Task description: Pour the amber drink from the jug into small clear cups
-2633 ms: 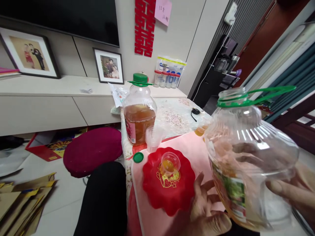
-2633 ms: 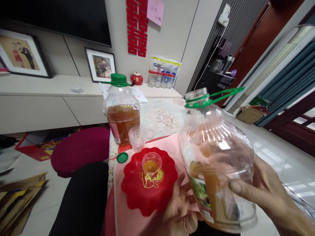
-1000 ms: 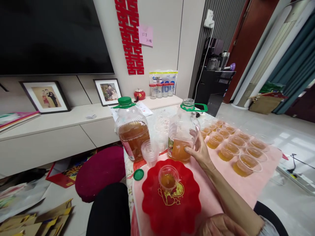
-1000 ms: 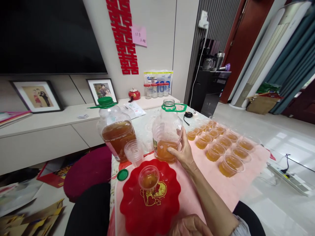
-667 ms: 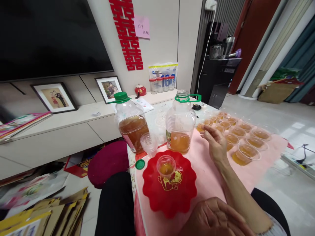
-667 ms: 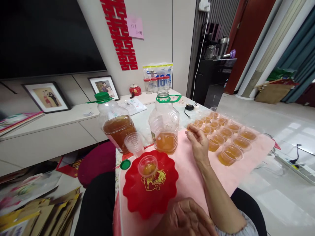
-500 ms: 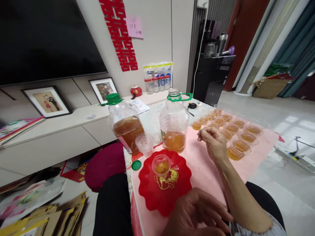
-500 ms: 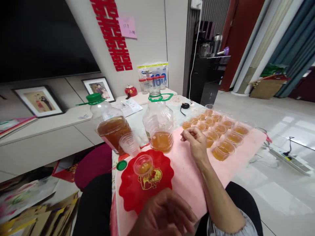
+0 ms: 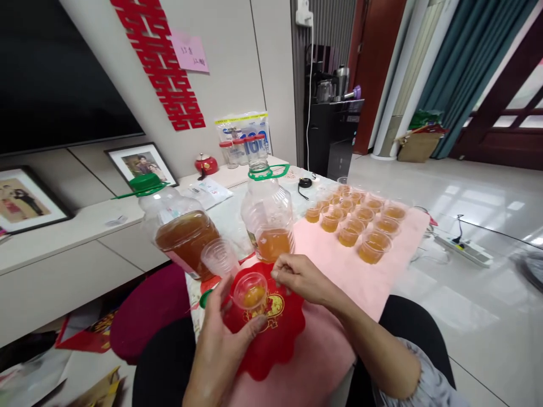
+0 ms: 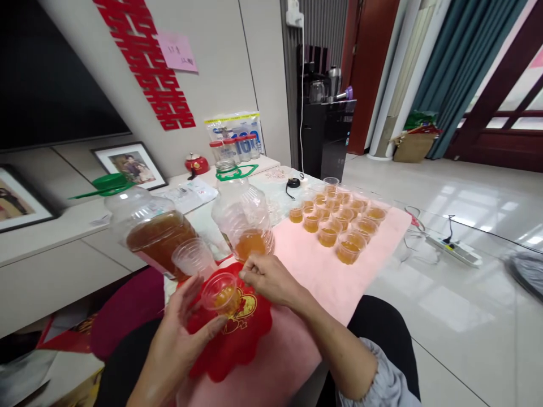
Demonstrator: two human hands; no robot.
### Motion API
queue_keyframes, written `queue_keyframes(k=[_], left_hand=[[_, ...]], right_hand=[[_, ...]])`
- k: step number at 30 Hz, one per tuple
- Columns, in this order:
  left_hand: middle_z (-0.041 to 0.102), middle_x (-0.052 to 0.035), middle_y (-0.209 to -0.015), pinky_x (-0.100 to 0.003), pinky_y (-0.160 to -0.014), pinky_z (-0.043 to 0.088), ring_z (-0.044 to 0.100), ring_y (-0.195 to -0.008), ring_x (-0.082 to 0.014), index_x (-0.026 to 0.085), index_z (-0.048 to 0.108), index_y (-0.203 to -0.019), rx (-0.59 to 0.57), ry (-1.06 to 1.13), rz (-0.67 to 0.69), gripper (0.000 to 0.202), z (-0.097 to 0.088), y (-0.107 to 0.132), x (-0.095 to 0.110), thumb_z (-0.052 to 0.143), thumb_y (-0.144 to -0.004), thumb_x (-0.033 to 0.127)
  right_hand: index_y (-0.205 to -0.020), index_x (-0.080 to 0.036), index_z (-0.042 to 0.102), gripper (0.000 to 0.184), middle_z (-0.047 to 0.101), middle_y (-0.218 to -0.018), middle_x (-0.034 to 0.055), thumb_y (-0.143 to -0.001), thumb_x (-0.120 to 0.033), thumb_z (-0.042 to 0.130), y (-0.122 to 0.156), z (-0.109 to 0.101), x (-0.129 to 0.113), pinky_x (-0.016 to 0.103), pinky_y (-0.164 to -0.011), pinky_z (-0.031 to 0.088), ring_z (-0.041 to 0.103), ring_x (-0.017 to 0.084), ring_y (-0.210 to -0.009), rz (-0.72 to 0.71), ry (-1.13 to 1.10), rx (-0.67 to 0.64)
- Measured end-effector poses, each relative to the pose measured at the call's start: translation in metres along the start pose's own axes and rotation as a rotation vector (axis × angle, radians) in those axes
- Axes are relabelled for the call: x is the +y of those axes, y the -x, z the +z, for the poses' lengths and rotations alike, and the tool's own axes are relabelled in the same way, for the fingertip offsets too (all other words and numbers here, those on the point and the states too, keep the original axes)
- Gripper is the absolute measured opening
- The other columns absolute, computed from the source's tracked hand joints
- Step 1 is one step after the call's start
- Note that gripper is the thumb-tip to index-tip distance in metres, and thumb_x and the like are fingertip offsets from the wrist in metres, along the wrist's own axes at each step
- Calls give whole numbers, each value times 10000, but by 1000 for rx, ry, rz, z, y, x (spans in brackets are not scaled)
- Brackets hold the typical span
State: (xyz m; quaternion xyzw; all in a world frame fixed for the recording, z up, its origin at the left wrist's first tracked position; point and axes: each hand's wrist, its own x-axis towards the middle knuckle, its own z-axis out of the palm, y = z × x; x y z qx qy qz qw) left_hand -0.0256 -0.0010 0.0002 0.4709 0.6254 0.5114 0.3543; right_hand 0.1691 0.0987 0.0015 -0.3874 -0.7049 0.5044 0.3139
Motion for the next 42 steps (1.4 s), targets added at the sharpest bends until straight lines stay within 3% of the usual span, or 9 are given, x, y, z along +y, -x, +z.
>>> queue_keyframes(k=[6, 17, 30, 37, 42], left_hand=[[460, -197, -1598, -590, -1274, 378, 474, -1502, -338, 217, 271, -1571, -68, 90, -61, 1112, 12, -5, -4, 881, -665, 428], [583, -205, -1410, -553, -1211, 464, 606, -1355, -327, 177, 298, -1519, -6, 198, -122, 1132, 18, -8, 5, 885, -588, 443], [583, -178, -1477, -520, -1227, 468, 592, -1404, -308, 209, 315, -1534, -28, 244, -68, 1082, 20, 1, 13, 890, -631, 368], [623, -193, -1429, -494, -1138, 560, 646, -1353, -331, 203, 337, -1512, -32, 277, -66, 1091, 28, 7, 18, 928, -633, 463], [565, -212, -1504, -465, -1099, 589, 636, -1364, -342, 227, 319, -1522, -56, 307, -68, 1141, 37, 6, 14, 943, -614, 524]], right_hand=[[-983, -181, 673, 303, 687, -901, -9, -1005, -482, 646, 0, 1, -4, 325, -717, 581, 651, 129, -767, 10, 66, -14], [-986, -182, 677, 285, 693, -937, 0, -995, -467, 663, -3, 11, -1, 351, -764, 588, 662, 144, -820, 48, 147, 2], [-938, -176, 651, 321, 613, -736, -63, -1011, -489, 642, -2, 7, 1, 241, -545, 501, 549, 75, -564, 149, -227, -137], [-903, -175, 644, 318, 598, -715, -71, -1006, -476, 655, 4, -3, -2, 226, -519, 479, 531, 68, -546, 166, -331, -138], [-906, -174, 646, 316, 606, -726, -67, -1004, -474, 659, 7, -18, -1, 226, -520, 482, 533, 67, -550, 167, -366, -95]])
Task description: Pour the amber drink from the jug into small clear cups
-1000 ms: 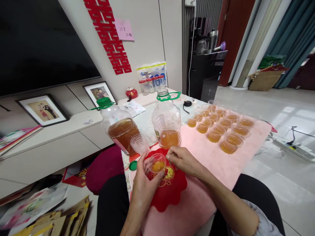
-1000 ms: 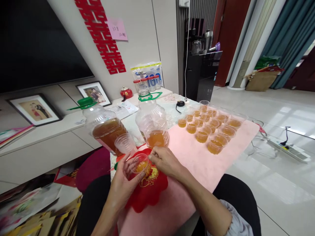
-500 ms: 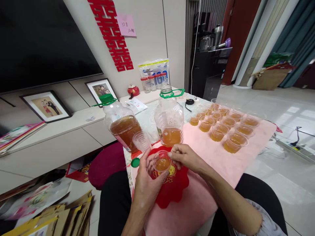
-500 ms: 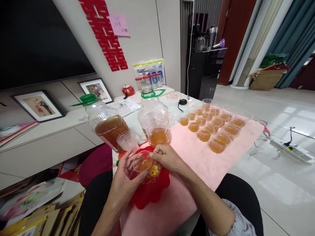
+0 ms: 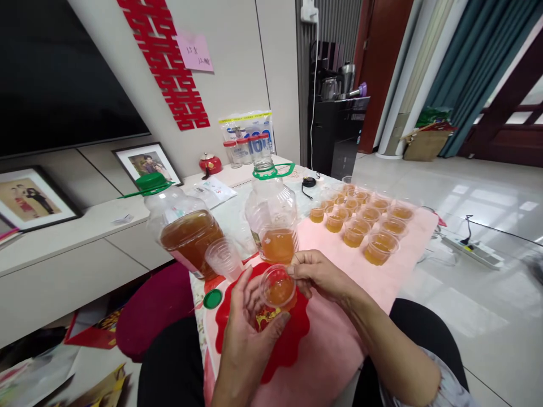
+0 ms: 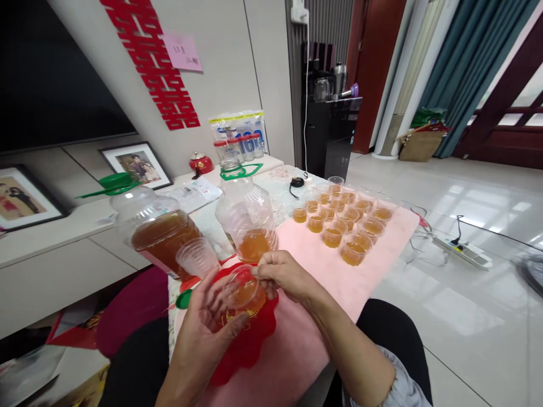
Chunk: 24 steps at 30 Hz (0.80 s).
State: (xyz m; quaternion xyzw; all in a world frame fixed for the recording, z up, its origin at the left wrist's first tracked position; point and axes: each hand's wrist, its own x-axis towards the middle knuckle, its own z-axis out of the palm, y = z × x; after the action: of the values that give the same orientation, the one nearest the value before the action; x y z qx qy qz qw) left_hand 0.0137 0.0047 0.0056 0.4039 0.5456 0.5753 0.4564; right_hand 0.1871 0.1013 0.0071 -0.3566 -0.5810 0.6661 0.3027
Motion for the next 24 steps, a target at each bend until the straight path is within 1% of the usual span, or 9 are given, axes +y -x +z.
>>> queue_keyframes(k=[2, 4, 6, 9, 13, 16, 18, 21, 24], left_hand=[[525, -209, -1547, -480, -1116, 578, 618, -1383, -341, 251, 300, -1532, -23, -17, 0, 1127, -1, 0, -4, 931, -645, 540], [500, -197, -1577, -498, -1153, 548, 587, -1421, -331, 279, 292, -1538, -69, -62, 1, 1051, -4, -1, -10, 899, -719, 536], [492, -194, -1589, -508, -1177, 526, 560, -1454, -323, 294, 281, -1550, -116, -111, 8, 981, -9, -1, -17, 861, -791, 513], [496, -196, -1596, -506, -1183, 522, 552, -1469, -322, 296, 260, -1576, -160, -140, 19, 956, -12, 1, -27, 837, -834, 472], [556, -170, -1556, -482, -1162, 545, 586, -1436, -315, 291, 328, -1562, -188, -140, 28, 884, -1, 11, -36, 816, -844, 459], [625, -153, -1475, -479, -1137, 554, 643, -1355, -292, 275, 384, -1535, -124, -120, 84, 760, 18, 28, -42, 745, -887, 441], [653, -157, -1435, -471, -1105, 565, 666, -1313, -289, 260, 404, -1523, -112, -99, 128, 720, 30, 40, -49, 719, -896, 420], [668, -193, -1404, -474, -1061, 578, 687, -1274, -319, 213, 444, -1501, -176, -51, 121, 724, 41, 56, -60, 733, -869, 415], [711, -210, -1324, -495, -1032, 587, 714, -1211, -348, 180, 500, -1478, -279, -14, 45, 771, 45, 64, -68, 784, -809, 436]], right_hand=[[-919, -174, 649, 312, 615, -740, -63, -1002, -474, 661, 3, -10, -2, 227, -525, 487, 538, 68, -558, -9, -16, 26], [-922, -174, 649, 306, 613, -741, -64, -1000, -469, 666, 6, -23, -4, 225, -520, 483, 532, 66, -554, -19, -32, 57], [-914, -174, 646, 298, 602, -731, -69, -998, -459, 672, 10, -38, -6, 222, -516, 477, 522, 64, -547, -32, -46, 98], [-915, -174, 645, 287, 599, -736, -69, -997, -447, 675, 14, -62, -7, 221, -519, 477, 518, 63, -552, -52, -67, 190], [-984, -174, 657, 276, 637, -811, -45, -998, -449, 672, 11, -86, -1, 230, -543, 501, 554, 73, -600, -57, -95, 339], [-1048, -174, 666, 284, 672, -894, -18, -995, -452, 674, 2, -95, 7, 256, -594, 542, 606, 93, -672, -56, -116, 444], [-1077, -175, 669, 293, 687, -939, -4, -994, -456, 674, -6, -96, 13, 274, -628, 564, 632, 107, -717, -53, -135, 507], [-1091, -176, 670, 298, 694, -956, 2, -994, -458, 673, -20, -95, 20, 281, -639, 574, 644, 112, -732, -37, -168, 585], [-1090, -174, 670, 298, 694, -947, 0, -996, -458, 671, -33, -91, 25, 275, -628, 572, 643, 108, -722, -22, -201, 642]])
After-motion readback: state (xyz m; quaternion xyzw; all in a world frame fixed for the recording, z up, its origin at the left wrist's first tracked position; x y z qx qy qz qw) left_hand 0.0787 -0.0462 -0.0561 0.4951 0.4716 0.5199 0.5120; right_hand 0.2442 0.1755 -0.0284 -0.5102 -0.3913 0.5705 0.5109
